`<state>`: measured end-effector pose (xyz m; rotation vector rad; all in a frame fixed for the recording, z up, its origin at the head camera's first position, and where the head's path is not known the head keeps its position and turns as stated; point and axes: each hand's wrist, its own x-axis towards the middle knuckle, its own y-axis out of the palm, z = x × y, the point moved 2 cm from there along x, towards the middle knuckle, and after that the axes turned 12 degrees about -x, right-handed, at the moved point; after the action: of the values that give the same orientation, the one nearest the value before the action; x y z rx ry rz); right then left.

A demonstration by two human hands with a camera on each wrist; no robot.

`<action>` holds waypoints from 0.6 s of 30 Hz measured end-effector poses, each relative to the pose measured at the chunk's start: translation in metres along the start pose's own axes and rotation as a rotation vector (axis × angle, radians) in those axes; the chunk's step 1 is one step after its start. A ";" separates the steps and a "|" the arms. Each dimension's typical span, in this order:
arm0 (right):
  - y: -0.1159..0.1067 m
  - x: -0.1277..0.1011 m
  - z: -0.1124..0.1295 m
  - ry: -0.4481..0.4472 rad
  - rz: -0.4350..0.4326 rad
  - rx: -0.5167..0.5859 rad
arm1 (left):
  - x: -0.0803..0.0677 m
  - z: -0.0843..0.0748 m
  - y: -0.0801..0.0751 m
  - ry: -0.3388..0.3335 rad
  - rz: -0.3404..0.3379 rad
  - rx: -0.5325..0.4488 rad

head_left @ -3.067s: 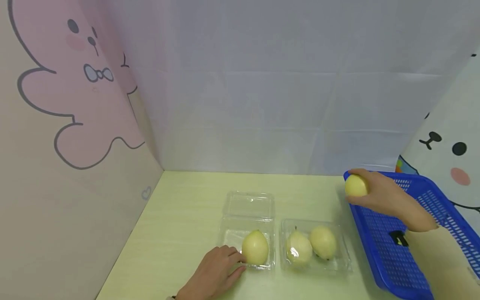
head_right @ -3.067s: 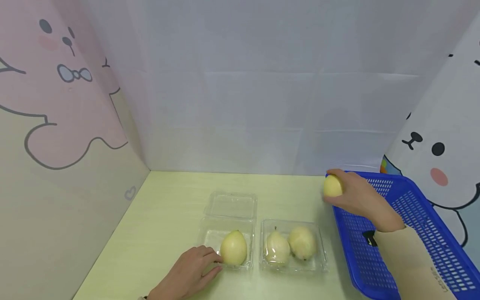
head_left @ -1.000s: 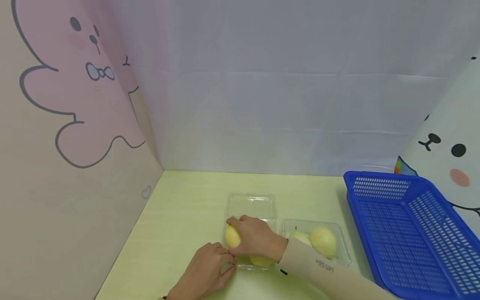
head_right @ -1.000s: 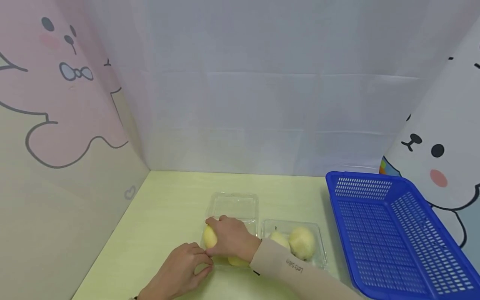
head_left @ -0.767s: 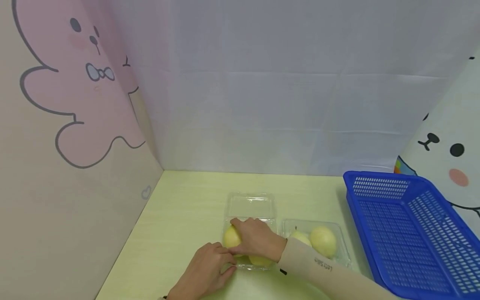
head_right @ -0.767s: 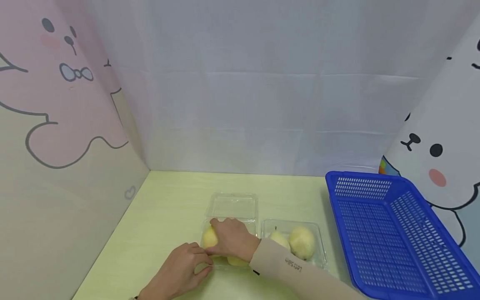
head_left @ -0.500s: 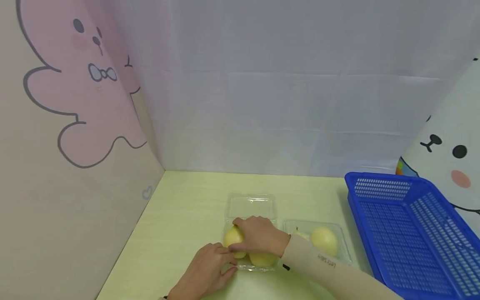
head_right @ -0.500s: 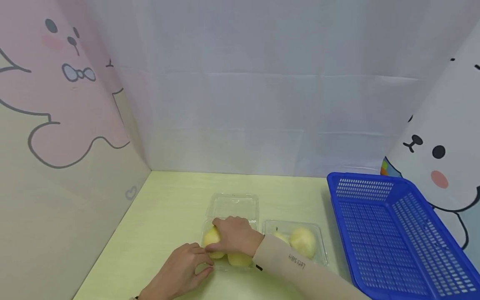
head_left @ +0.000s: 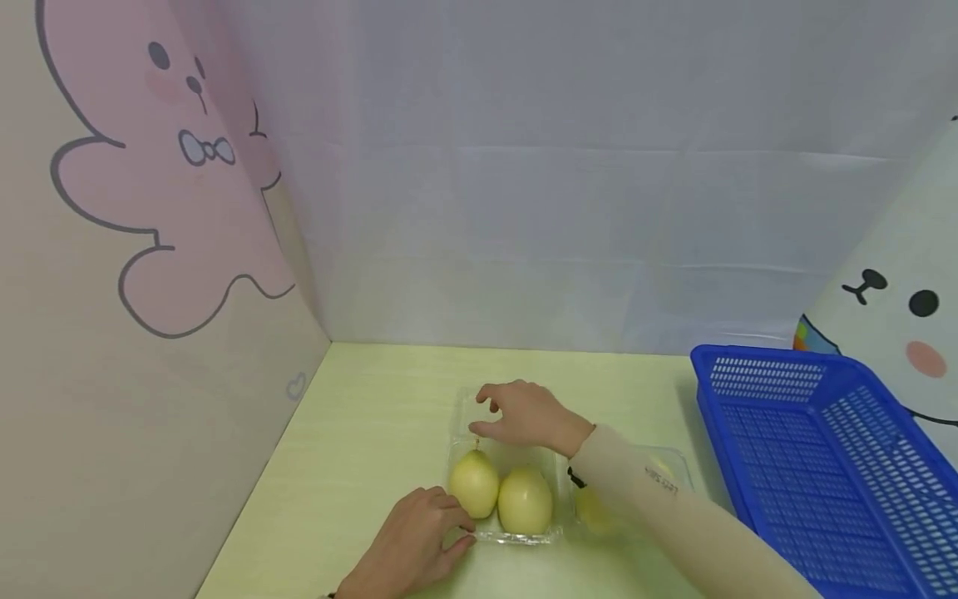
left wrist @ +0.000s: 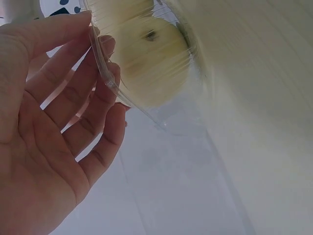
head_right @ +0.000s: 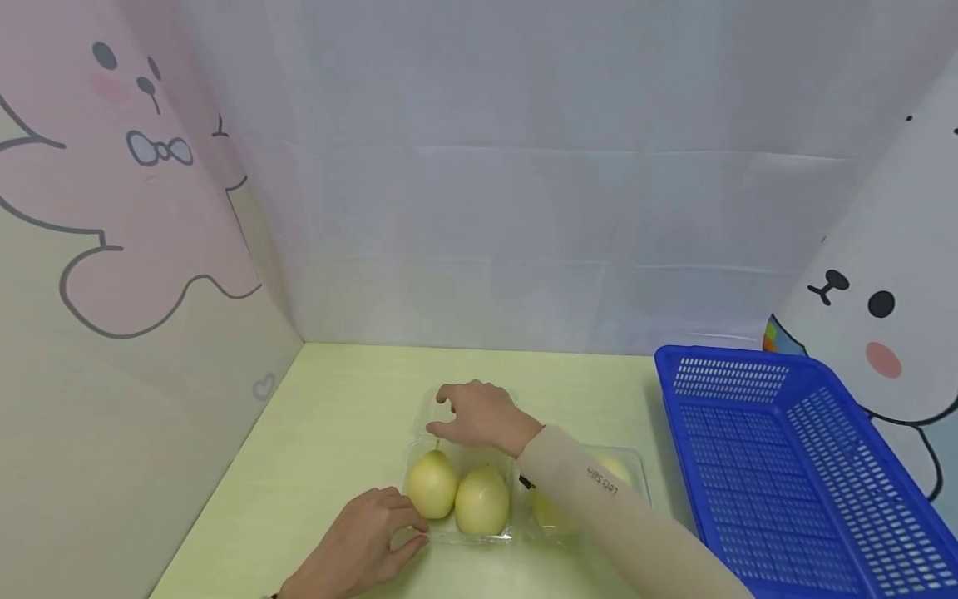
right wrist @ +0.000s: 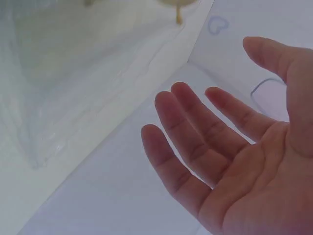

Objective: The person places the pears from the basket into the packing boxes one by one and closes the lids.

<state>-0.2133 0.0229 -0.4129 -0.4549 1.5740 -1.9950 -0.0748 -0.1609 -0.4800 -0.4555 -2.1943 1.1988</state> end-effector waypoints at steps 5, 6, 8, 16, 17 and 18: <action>-0.005 0.019 -0.024 0.017 -0.005 -0.002 | -0.001 0.000 0.000 0.015 -0.014 0.007; -0.003 0.023 -0.030 0.018 -0.004 -0.009 | -0.001 0.000 -0.001 0.018 -0.016 0.009; 0.000 0.030 -0.041 0.032 0.008 -0.023 | -0.001 -0.001 -0.001 0.024 -0.021 0.010; 0.013 0.045 -0.068 0.104 0.126 -0.098 | -0.002 -0.002 0.001 0.002 -0.008 -0.009; 0.014 0.046 -0.069 0.117 0.146 -0.101 | -0.002 -0.002 0.001 0.000 -0.008 -0.009; 0.015 0.046 -0.071 0.131 0.169 -0.103 | -0.002 -0.002 0.001 -0.003 -0.007 -0.009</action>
<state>-0.2875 0.0471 -0.4490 -0.2256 1.7400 -1.8542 -0.0720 -0.1599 -0.4801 -0.4496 -2.2029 1.1864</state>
